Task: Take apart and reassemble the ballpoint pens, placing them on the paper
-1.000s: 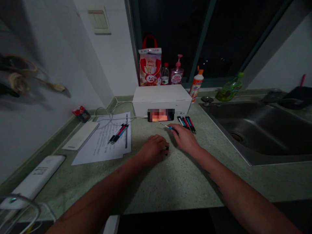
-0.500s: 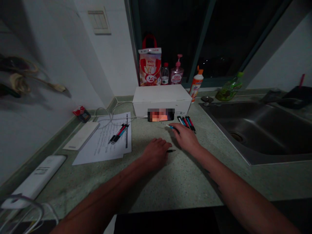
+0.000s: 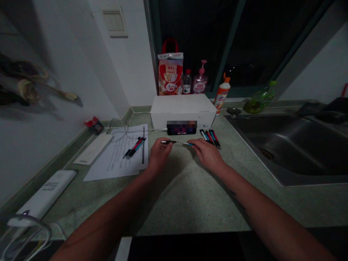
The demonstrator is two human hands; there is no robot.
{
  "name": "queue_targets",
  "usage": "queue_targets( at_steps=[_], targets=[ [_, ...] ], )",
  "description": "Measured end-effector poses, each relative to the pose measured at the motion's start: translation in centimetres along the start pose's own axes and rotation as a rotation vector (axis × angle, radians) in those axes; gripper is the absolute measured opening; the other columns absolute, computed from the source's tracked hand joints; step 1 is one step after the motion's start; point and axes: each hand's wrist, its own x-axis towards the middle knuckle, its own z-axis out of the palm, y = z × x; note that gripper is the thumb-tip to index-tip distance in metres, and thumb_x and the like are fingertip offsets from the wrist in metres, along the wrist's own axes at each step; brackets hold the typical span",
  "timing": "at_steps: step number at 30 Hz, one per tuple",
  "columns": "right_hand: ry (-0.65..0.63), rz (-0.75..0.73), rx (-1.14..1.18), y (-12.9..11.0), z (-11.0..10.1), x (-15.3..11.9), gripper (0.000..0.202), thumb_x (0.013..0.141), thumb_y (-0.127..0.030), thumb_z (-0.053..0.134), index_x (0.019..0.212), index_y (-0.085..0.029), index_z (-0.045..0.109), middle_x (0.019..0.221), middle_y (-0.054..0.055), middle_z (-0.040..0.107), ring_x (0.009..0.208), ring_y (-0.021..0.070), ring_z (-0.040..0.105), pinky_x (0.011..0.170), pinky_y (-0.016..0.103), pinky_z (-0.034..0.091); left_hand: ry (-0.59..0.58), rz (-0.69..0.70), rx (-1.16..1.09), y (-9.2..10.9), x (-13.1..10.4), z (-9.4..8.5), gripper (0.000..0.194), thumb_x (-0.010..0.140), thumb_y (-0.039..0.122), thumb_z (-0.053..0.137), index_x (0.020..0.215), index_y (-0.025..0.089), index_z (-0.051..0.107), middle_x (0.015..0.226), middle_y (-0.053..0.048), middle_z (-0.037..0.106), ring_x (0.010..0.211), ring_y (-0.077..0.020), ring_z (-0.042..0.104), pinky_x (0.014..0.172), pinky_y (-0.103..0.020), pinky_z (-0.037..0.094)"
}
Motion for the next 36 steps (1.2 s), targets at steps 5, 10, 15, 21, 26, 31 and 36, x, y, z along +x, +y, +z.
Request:
queue_targets(
  at_steps=[5,10,15,21,26,31,36],
  targets=[
    [0.014,-0.009,-0.011,0.2,0.1,0.0,0.032,0.100,-0.015,0.050,0.125,-0.026,0.067,0.108,0.007,0.071,0.101,0.0239,0.068,0.082,0.034,0.053,0.015,-0.047,-0.049,-0.3,0.1,0.2,0.020,0.075,0.026,0.072,0.092,0.019,0.063,0.075,0.001,0.066,0.070,-0.0145,0.062,0.068,-0.026,0.047],
    [-0.023,-0.035,-0.016,0.1,0.0,0.0,0.033,0.100,-0.013,0.050,0.125,-0.026,0.067,0.110,0.007,0.071,0.101,0.0240,0.068,0.081,0.034,0.053,-0.027,-0.074,-0.046,-0.2,0.1,0.2,0.019,0.076,0.027,0.070,0.092,0.018,0.064,0.074,-0.001,0.068,0.069,-0.0149,0.061,0.067,-0.027,0.047],
    [-0.040,-0.061,0.026,-0.1,-0.2,0.0,0.033,0.101,-0.013,0.049,0.124,-0.027,0.068,0.110,0.007,0.072,0.101,0.0229,0.068,0.084,0.034,0.053,-0.113,-0.063,0.036,0.1,-0.2,0.2,0.017,0.075,0.029,0.071,0.088,0.018,0.066,0.078,-0.002,0.070,0.073,-0.0167,0.064,0.071,-0.029,0.049],
    [-0.044,-0.137,0.088,-0.1,0.2,0.0,0.025,0.100,-0.018,0.056,0.119,-0.025,0.071,0.108,0.007,0.073,0.102,0.0238,0.068,0.088,0.039,0.053,-0.285,-0.059,0.180,-0.1,-0.6,0.2,0.019,0.079,0.038,0.068,0.076,0.019,0.068,0.073,-0.002,0.070,0.073,-0.0192,0.066,0.071,-0.031,0.049],
    [-0.027,-0.094,0.096,0.0,0.5,0.1,0.015,0.097,-0.020,0.062,0.109,-0.022,0.071,0.103,0.008,0.075,0.100,0.0254,0.069,0.089,0.041,0.053,-0.311,-0.047,0.237,-0.4,-0.4,0.0,0.025,0.082,0.043,0.065,0.073,0.020,0.068,0.069,-0.002,0.070,0.068,-0.0190,0.064,0.066,-0.031,0.049],
    [-0.048,-0.096,0.117,-0.1,0.3,0.1,0.014,0.098,-0.022,0.062,0.108,-0.023,0.071,0.102,0.007,0.075,0.098,0.0243,0.069,0.087,0.038,0.053,-0.273,0.016,0.185,-0.6,-0.3,0.0,0.012,0.077,0.030,0.073,0.084,0.021,0.071,0.084,-0.003,0.075,0.079,-0.0191,0.069,0.075,-0.032,0.054],
    [-0.052,-0.095,0.127,-0.3,0.2,0.0,0.016,0.099,-0.023,0.059,0.109,-0.023,0.071,0.103,0.006,0.075,0.098,0.0238,0.069,0.086,0.037,0.052,-0.285,0.018,0.130,-1.1,-0.3,0.1,0.012,0.075,0.025,0.074,0.085,0.020,0.069,0.086,-0.003,0.075,0.082,-0.0192,0.070,0.079,-0.034,0.054]
  ],
)
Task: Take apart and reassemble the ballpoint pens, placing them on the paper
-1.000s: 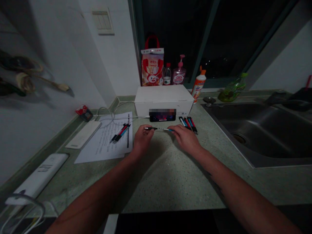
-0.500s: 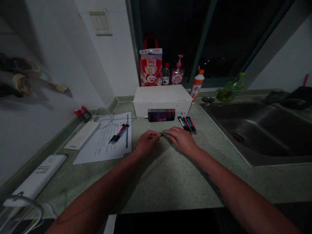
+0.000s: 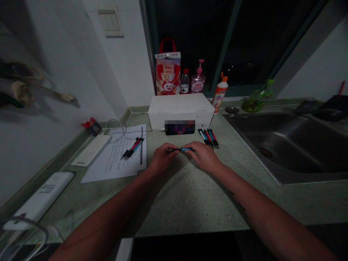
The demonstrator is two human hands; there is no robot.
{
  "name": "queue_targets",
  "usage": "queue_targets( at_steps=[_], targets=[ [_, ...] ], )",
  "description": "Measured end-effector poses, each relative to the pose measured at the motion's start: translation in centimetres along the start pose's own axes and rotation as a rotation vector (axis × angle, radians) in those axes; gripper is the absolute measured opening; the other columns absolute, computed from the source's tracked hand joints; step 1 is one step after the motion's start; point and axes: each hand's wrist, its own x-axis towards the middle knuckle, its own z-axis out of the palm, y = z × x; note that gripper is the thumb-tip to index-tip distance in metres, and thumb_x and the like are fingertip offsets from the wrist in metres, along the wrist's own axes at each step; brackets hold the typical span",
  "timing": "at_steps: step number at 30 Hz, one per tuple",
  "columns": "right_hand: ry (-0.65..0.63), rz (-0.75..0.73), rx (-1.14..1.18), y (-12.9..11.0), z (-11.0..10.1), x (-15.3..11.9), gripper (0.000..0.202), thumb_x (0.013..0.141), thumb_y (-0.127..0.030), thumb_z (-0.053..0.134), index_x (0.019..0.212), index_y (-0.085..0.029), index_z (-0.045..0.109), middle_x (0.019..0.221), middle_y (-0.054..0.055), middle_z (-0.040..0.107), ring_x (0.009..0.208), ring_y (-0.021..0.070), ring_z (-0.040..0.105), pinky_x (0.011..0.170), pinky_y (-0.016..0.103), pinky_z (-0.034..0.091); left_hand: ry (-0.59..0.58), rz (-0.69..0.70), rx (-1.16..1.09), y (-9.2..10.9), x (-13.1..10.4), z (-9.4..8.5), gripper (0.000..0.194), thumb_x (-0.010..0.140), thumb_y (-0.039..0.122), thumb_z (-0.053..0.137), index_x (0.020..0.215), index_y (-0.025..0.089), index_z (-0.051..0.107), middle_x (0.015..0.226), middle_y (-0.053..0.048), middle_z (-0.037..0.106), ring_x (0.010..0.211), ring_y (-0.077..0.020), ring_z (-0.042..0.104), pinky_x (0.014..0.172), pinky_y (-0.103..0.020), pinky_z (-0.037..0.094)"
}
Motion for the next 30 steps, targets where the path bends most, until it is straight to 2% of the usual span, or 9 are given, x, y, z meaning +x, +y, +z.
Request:
queue_targets(
  at_steps=[4,7,10,15,18,20,22,25,30],
  targets=[
    [0.003,0.011,0.004,0.00,0.03,-0.02,0.018,0.101,-0.024,0.057,0.110,-0.022,0.071,0.103,0.007,0.075,0.098,0.0240,0.069,0.086,0.037,0.053,-0.036,0.027,-0.018,0.07,0.02,-0.01,0.016,0.074,0.025,0.074,0.088,0.020,0.068,0.088,-0.003,0.075,0.084,-0.0192,0.070,0.081,-0.033,0.054],
    [0.004,-0.001,-0.009,-0.06,-0.04,0.00,0.018,0.101,-0.025,0.057,0.110,-0.022,0.071,0.102,0.007,0.075,0.098,0.0234,0.069,0.086,0.036,0.052,-0.038,-0.030,-0.029,0.36,-0.13,-0.03,0.026,0.079,0.038,0.071,0.096,0.019,0.068,0.088,-0.005,0.075,0.084,-0.0201,0.070,0.075,-0.032,0.054],
    [-0.010,-0.013,-0.027,-0.16,-0.18,0.01,0.018,0.101,-0.025,0.057,0.110,-0.024,0.072,0.102,0.006,0.075,0.099,0.0235,0.068,0.087,0.037,0.052,-0.040,-0.063,0.014,0.44,-0.24,-0.06,0.028,0.085,0.047,0.063,0.085,0.019,0.068,0.077,-0.004,0.073,0.077,-0.0199,0.068,0.071,-0.032,0.053],
    [-0.017,-0.008,-0.025,-0.25,-0.14,0.00,0.019,0.101,-0.024,0.056,0.111,-0.025,0.072,0.103,0.006,0.076,0.099,0.0234,0.069,0.086,0.037,0.053,-0.005,0.046,-0.001,0.19,-0.06,0.05,0.020,0.073,0.034,0.075,0.086,0.020,0.069,0.088,-0.004,0.074,0.084,-0.0191,0.069,0.082,-0.033,0.053],
    [-0.002,-0.001,-0.017,-0.24,-0.04,0.01,0.019,0.100,-0.024,0.057,0.111,-0.024,0.072,0.104,0.007,0.076,0.098,0.0233,0.070,0.086,0.037,0.053,0.007,-0.009,-0.050,0.17,0.02,0.09,0.027,0.079,0.040,0.071,0.095,0.019,0.069,0.084,-0.005,0.074,0.080,-0.0197,0.069,0.076,-0.033,0.054],
    [0.002,0.003,-0.020,-0.22,-0.04,0.02,0.018,0.100,-0.024,0.057,0.111,-0.024,0.072,0.103,0.007,0.076,0.098,0.0235,0.070,0.086,0.037,0.053,0.013,-0.041,-0.006,0.23,0.01,0.05,0.026,0.083,0.044,0.066,0.088,0.018,0.069,0.076,-0.004,0.072,0.074,-0.0201,0.068,0.073,-0.034,0.054],
    [0.003,0.010,-0.017,-0.20,-0.09,0.03,0.018,0.100,-0.025,0.058,0.110,-0.023,0.072,0.103,0.007,0.076,0.098,0.0236,0.070,0.085,0.037,0.053,0.002,-0.014,0.022,0.33,-0.02,-0.02,0.023,0.080,0.042,0.070,0.083,0.019,0.068,0.080,-0.005,0.073,0.077,-0.0203,0.068,0.076,-0.034,0.054],
    [0.013,0.033,-0.003,-0.19,-0.16,0.05,0.018,0.101,-0.024,0.057,0.111,-0.022,0.072,0.104,0.007,0.076,0.098,0.0235,0.070,0.085,0.037,0.053,0.007,0.025,-0.032,0.46,-0.06,-0.06,0.031,0.073,0.039,0.076,0.096,0.020,0.069,0.092,-0.005,0.075,0.084,-0.0204,0.070,0.078,-0.033,0.054],
    [0.024,0.047,-0.012,-0.13,-0.13,0.00,0.017,0.101,-0.025,0.057,0.109,-0.023,0.072,0.104,0.006,0.076,0.098,0.0233,0.070,0.084,0.035,0.053,0.003,-0.028,0.001,0.50,-0.08,-0.07,0.026,0.078,0.042,0.072,0.089,0.018,0.068,0.079,-0.004,0.073,0.077,-0.0199,0.069,0.073,-0.033,0.054]
  ],
)
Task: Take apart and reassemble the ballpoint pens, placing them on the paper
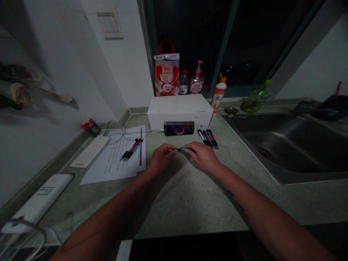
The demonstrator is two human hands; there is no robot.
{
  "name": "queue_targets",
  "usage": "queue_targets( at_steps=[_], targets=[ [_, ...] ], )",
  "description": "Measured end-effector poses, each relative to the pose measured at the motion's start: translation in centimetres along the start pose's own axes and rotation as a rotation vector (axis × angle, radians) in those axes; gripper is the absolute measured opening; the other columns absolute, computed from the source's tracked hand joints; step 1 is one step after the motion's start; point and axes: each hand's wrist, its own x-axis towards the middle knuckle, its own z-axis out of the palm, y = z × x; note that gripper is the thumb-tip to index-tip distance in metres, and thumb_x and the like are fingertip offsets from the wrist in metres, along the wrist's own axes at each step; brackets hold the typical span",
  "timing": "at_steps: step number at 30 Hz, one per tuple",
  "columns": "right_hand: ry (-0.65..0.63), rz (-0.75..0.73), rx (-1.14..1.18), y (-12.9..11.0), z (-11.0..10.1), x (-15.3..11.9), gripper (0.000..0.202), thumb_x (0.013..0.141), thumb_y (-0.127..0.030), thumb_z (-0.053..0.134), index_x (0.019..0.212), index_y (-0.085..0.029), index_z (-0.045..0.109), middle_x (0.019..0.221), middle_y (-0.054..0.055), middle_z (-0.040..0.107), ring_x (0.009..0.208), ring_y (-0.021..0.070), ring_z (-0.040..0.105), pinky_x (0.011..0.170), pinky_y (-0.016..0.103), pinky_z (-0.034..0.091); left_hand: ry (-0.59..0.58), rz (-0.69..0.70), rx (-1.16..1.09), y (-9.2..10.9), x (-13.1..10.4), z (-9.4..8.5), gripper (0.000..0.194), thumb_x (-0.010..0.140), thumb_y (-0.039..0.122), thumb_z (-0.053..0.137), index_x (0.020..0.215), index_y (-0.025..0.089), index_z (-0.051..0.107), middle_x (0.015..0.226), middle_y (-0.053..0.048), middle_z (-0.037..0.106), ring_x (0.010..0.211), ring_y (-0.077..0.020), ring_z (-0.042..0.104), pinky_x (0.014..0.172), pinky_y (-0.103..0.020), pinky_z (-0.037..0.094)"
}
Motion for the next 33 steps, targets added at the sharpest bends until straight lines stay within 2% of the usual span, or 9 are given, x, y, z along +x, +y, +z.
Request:
queue_targets(
  at_steps=[3,7,10,13,16,20,23,26,33],
  targets=[
    [0.012,0.001,0.008,0.08,0.01,-0.02,0.018,0.101,-0.025,0.057,0.110,-0.024,0.072,0.105,0.006,0.076,0.098,0.0233,0.070,0.084,0.036,0.053,0.019,0.009,-0.001,0.07,0.01,-0.08,0.031,0.076,0.040,0.074,0.097,0.019,0.069,0.083,-0.004,0.074,0.079,-0.0202,0.069,0.074,-0.032,0.054],
    [-0.003,-0.011,0.000,0.10,-0.03,0.01,0.018,0.100,-0.025,0.058,0.110,-0.023,0.072,0.104,0.007,0.076,0.098,0.0246,0.070,0.085,0.038,0.054,0.015,-0.006,0.035,0.17,0.07,-0.19,0.023,0.081,0.042,0.069,0.085,0.019,0.069,0.077,-0.004,0.072,0.074,-0.0199,0.068,0.072,-0.032,0.053],
    [-0.001,-0.025,0.008,0.03,-0.08,0.03,0.019,0.100,-0.024,0.057,0.111,-0.025,0.073,0.105,0.007,0.076,0.098,0.0243,0.070,0.085,0.039,0.054,0.036,0.005,-0.004,0.19,0.14,-0.19,0.027,0.077,0.040,0.073,0.094,0.019,0.069,0.083,-0.004,0.073,0.078,-0.0196,0.068,0.073,-0.032,0.053],
    [-0.003,-0.032,0.000,-0.06,-0.12,0.02,0.019,0.100,-0.024,0.057,0.110,-0.025,0.073,0.103,0.006,0.076,0.098,0.0239,0.070,0.084,0.038,0.054,0.030,-0.029,-0.006,0.14,0.15,-0.18,0.027,0.081,0.045,0.068,0.087,0.019,0.069,0.077,-0.005,0.072,0.075,-0.0203,0.068,0.072,-0.033,0.053],
    [-0.014,-0.021,-0.010,-0.10,-0.11,0.01,0.018,0.100,-0.024,0.057,0.110,-0.025,0.073,0.103,0.006,0.076,0.098,0.0236,0.070,0.084,0.037,0.054,0.035,0.025,-0.012,0.02,0.13,-0.17,0.028,0.075,0.042,0.074,0.092,0.020,0.069,0.088,-0.005,0.074,0.083,-0.0211,0.069,0.078,-0.033,0.054],
    [-0.017,-0.021,-0.022,-0.04,0.00,0.00,0.018,0.100,-0.025,0.058,0.110,-0.024,0.073,0.103,0.007,0.076,0.098,0.0238,0.070,0.085,0.037,0.054,0.005,-0.025,0.001,-0.28,0.18,-0.13,0.026,0.081,0.044,0.067,0.087,0.020,0.068,0.079,-0.005,0.073,0.078,-0.0209,0.069,0.075,-0.034,0.054],
    [-0.013,-0.019,-0.018,0.04,0.10,-0.02,0.018,0.100,-0.025,0.058,0.110,-0.024,0.073,0.103,0.006,0.076,0.098,0.0235,0.070,0.084,0.036,0.053,0.023,0.014,0.011,-0.45,0.22,-0.06,0.027,0.076,0.042,0.073,0.091,0.020,0.069,0.087,-0.005,0.075,0.082,-0.0208,0.070,0.076,-0.033,0.054],
    [-0.012,-0.011,-0.009,0.07,0.12,-0.03,0.018,0.100,-0.025,0.058,0.110,-0.024,0.072,0.104,0.006,0.076,0.098,0.0231,0.070,0.084,0.036,0.053,0.032,-0.027,0.017,-0.44,0.19,-0.01,0.028,0.080,0.046,0.069,0.090,0.020,0.069,0.080,-0.005,0.074,0.078,-0.0209,0.069,0.073,-0.033,0.054],
    [-0.021,0.000,-0.013,0.05,0.05,-0.01,0.017,0.100,-0.026,0.058,0.110,-0.024,0.072,0.104,0.006,0.076,0.098,0.0238,0.070,0.084,0.036,0.053,0.041,-0.007,-0.016,-0.14,0.04,0.04,0.025,0.079,0.043,0.071,0.088,0.020,0.069,0.082,-0.005,0.075,0.079,-0.0208,0.070,0.075,-0.033,0.055]
  ],
)
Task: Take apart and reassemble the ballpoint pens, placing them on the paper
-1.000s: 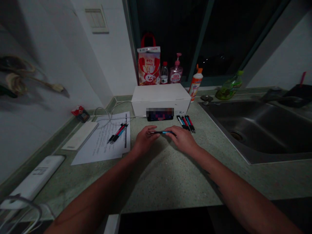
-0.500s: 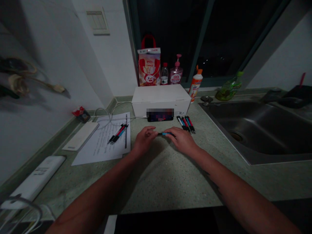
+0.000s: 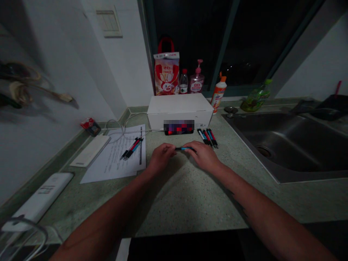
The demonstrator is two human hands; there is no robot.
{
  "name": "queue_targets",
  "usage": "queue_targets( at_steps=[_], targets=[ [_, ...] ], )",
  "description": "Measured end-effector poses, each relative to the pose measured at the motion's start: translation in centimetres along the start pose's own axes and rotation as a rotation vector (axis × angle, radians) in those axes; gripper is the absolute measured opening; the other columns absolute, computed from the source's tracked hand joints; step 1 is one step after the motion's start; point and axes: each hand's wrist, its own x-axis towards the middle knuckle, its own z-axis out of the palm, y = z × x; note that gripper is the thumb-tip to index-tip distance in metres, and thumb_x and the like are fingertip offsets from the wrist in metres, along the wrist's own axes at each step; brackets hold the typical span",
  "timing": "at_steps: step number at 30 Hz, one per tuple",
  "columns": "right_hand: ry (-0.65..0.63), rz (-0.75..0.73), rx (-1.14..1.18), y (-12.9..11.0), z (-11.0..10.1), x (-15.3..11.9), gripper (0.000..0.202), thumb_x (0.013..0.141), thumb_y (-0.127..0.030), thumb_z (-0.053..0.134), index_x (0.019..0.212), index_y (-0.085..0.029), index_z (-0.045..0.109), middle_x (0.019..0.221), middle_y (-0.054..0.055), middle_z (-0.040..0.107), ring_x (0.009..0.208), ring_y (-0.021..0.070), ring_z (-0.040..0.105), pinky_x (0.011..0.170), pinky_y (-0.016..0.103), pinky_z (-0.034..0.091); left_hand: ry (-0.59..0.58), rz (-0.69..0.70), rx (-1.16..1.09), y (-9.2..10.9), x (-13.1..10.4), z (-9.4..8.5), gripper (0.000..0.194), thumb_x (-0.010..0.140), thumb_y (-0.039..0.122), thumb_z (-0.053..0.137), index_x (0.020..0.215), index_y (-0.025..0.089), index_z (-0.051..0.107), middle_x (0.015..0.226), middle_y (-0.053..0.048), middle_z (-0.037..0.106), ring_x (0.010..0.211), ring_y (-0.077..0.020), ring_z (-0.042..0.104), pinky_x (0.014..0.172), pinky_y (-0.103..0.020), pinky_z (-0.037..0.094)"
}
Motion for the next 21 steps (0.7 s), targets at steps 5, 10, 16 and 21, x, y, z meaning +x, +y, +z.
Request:
queue_targets(
  at_steps=[5,10,16,21],
  targets=[
    [0.005,-0.003,0.008,-0.1,0.0,0.0,0.018,0.100,-0.026,0.057,0.110,-0.023,0.072,0.104,0.006,0.076,0.097,0.0238,0.070,0.084,0.037,0.053,0.007,-0.004,0.018,-0.1,0.1,0.0,0.023,0.079,0.040,0.072,0.090,0.020,0.068,0.083,-0.004,0.074,0.079,-0.0209,0.070,0.075,-0.034,0.054],
    [0.024,0.017,0.046,0.0,0.0,0.0,0.016,0.098,-0.028,0.060,0.107,-0.023,0.073,0.103,0.007,0.076,0.097,0.0244,0.070,0.085,0.038,0.054,-0.006,0.001,0.008,-0.1,0.2,0.0,0.020,0.081,0.040,0.067,0.084,0.020,0.068,0.078,-0.004,0.073,0.078,-0.0213,0.070,0.077,-0.034,0.053],
    [0.255,0.340,0.615,1.7,0.6,1.0,0.024,0.086,-0.042,0.073,0.099,-0.021,0.071,0.079,0.004,0.073,0.070,0.0205,0.069,0.066,0.036,0.058,0.043,0.020,-0.011,0.7,0.0,-0.2,0.015,0.077,0.033,0.070,0.081,0.020,0.065,0.076,-0.001,0.068,0.072,-0.0165,0.063,0.071,-0.029,0.050],
    [0.346,0.415,1.024,1.2,0.6,1.4,0.052,0.075,-0.050,0.080,0.117,-0.025,0.063,0.083,0.001,0.073,0.077,0.0217,0.075,0.069,0.037,0.062,-0.312,0.083,-0.017,0.8,-1.6,1.1,0.017,0.074,0.028,0.074,0.077,0.018,0.061,0.072,0.001,0.064,0.069,-0.0139,0.058,0.070,-0.028,0.048]
  ],
)
